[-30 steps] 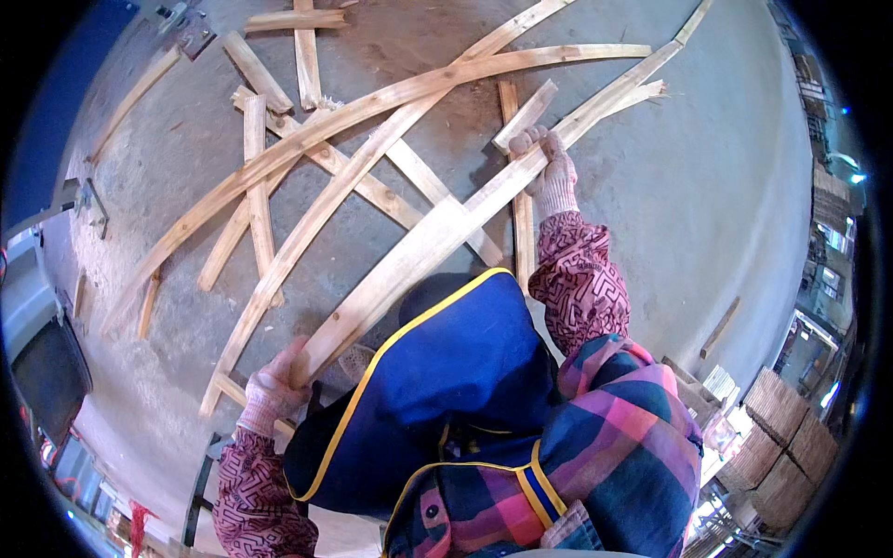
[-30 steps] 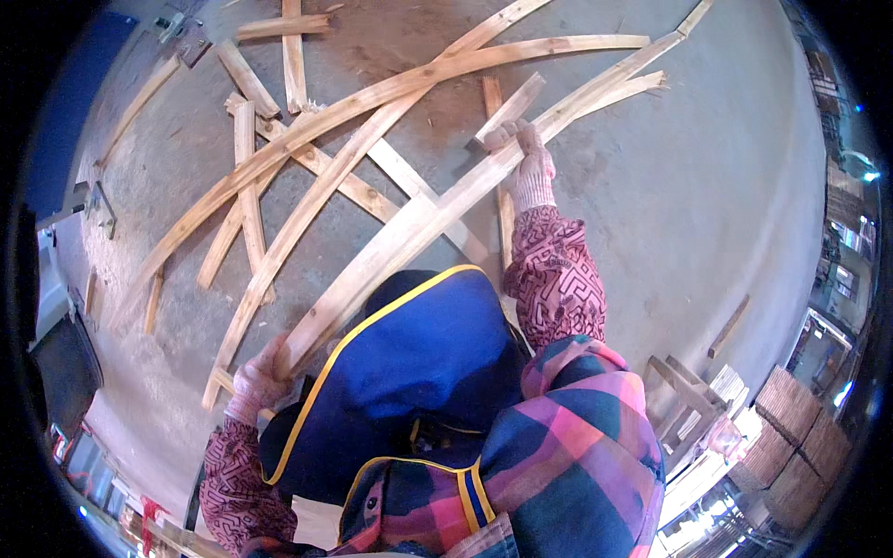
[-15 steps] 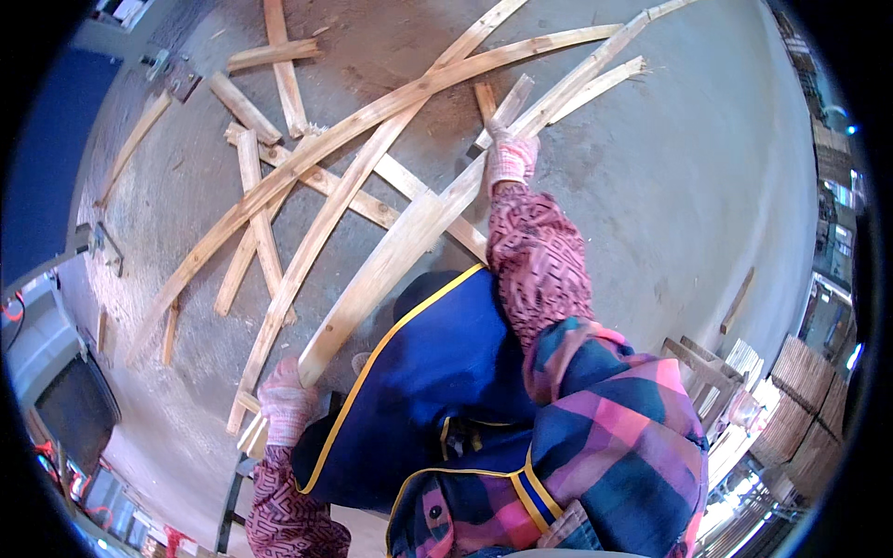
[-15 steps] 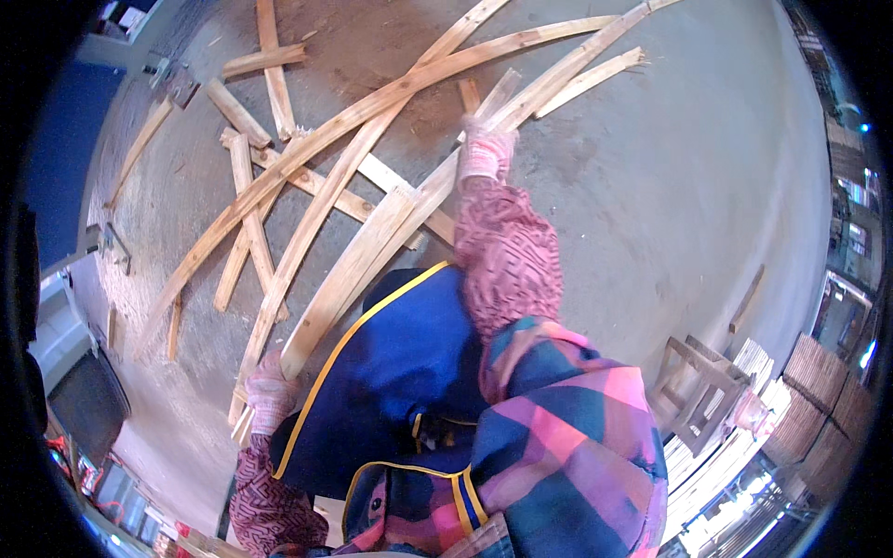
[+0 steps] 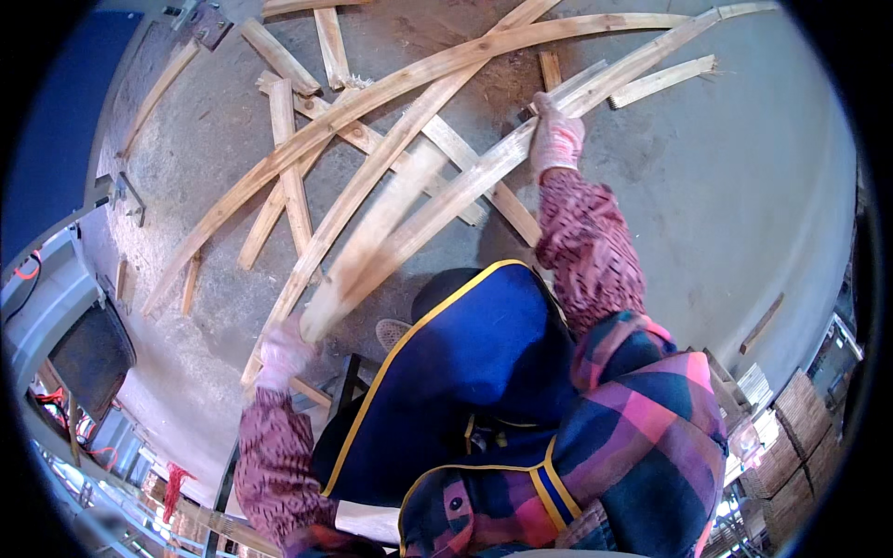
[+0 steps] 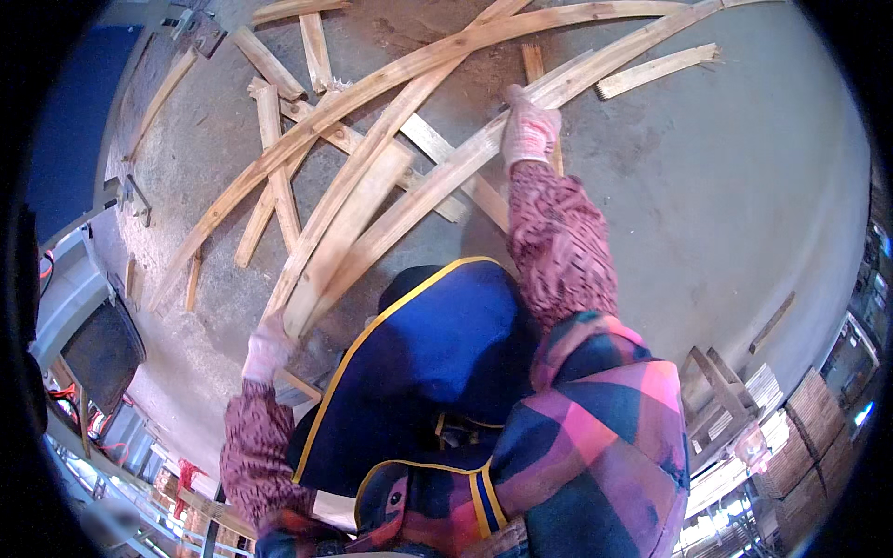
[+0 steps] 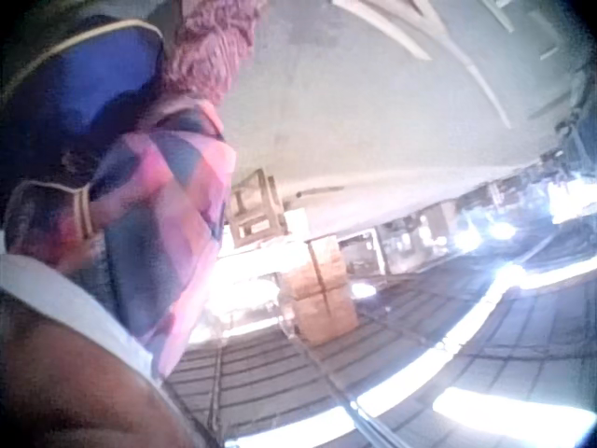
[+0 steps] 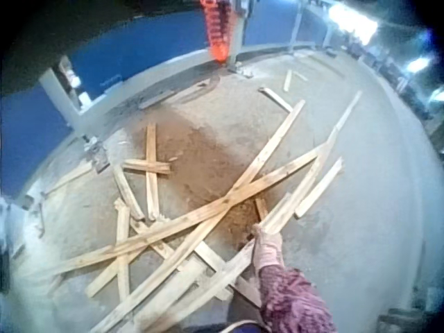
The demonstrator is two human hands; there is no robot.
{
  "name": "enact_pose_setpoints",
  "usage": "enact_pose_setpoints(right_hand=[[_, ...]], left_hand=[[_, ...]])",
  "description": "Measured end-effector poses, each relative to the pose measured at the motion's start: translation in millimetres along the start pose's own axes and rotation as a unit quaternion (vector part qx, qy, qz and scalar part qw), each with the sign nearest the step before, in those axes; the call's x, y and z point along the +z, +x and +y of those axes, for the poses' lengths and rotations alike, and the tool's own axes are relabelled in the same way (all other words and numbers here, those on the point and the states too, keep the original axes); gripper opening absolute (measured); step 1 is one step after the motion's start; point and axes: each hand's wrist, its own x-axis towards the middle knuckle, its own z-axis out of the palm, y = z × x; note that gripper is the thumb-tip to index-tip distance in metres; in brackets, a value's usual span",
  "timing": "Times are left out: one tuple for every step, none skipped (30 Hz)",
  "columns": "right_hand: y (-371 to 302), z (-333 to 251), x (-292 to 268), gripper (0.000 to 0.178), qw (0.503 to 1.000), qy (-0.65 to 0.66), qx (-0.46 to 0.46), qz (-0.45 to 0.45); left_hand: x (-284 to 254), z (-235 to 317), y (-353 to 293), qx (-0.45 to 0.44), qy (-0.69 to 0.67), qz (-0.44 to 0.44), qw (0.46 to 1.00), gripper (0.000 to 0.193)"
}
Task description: The person sorts through a pile of wooden planks and scraps on the floor of a workshop. They pick up individual pieces, inspect them, and place them into a neat stack or discard them to the side. The person wears pink patterned gloves and a blue apron while performing the task.
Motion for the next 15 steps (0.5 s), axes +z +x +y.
enact_pose_setpoints(right_hand=[[-11, -15, -3, 0.058, 0.999, 0.008, 0.023, -0.021], [-12, -27, -2, 0.056, 1.0, -0.026, 0.008, -0.009], [-7, -32, -7, 0.054, 0.998, -0.067, -0.006, 0.009], [-7, -40, -13, 0.053, 0.993, -0.113, -0.02, 0.031], [-9, -46, -16, 0.051, 0.986, -0.156, -0.03, 0.048], [-9, -47, -17, 0.048, 0.987, -0.155, -0.037, 0.018], [0, -34, -16, 0.047, 0.989, -0.14, -0.053, 0.019], [18, -12, -22, 0.046, 0.989, -0.127, -0.072, 0.028], [29, -4, -20, 0.044, 0.989, -0.112, -0.09, 0.029], [18, -12, -18, 0.043, 0.994, -0.087, -0.068, 0.022], [6, -24, -17, 0.041, 0.997, -0.056, -0.047, 0.014], [77, 3, -33, 0.04, 0.998, 0.042, -0.004, 0.047], [72, -5, -34, 0.043, 0.994, 0.097, -0.018, 0.035], [42, -35, -39, 0.039, 0.996, 0.076, -0.037, 0.026], [11, -56, -53, 0.036, 0.997, 0.048, -0.052, 0.028]], left_hand=[[16, -22, 12, -0.004, -0.024, -0.016, 1.0, 0.05], [22, -28, 25, 0.003, -0.047, -0.031, 0.998, 0.053], [21, -13, 27, -0.014, -0.053, -0.04, 0.998, 0.054], [9, 13, 21, -0.025, -0.056, -0.05, 0.997, 0.055], [-6, 35, 9, -0.041, -0.056, -0.058, 0.996, 0.056], [-23, 52, -7, -0.068, -0.014, -0.066, 0.995, 0.057], [-38, 70, -19, -0.088, 0.025, -0.068, 0.993, 0.058], [-46, 82, -26, -0.099, 0.065, -0.07, 0.991, 0.058], [-49, 77, -32, -0.053, 0.03, -0.019, 0.998, 0.058], [-48, 56, -42, -0.013, -0.009, 0.032, 0.999, 0.058], [-25, -5, -53, -0.008, 0.054, 0.1, 0.994, 0.056], [-6, -59, -42, 0.03, 0.108, 0.177, 0.978, 0.054], [1, -94, -54, -0.047, 0.097, 0.15, 0.983, 0.052], [1, -112, -65, -0.125, 0.083, 0.117, 0.982, 0.05], [-8, -96, -59, -0.11, 0.03, 0.121, 0.986, 0.05]])
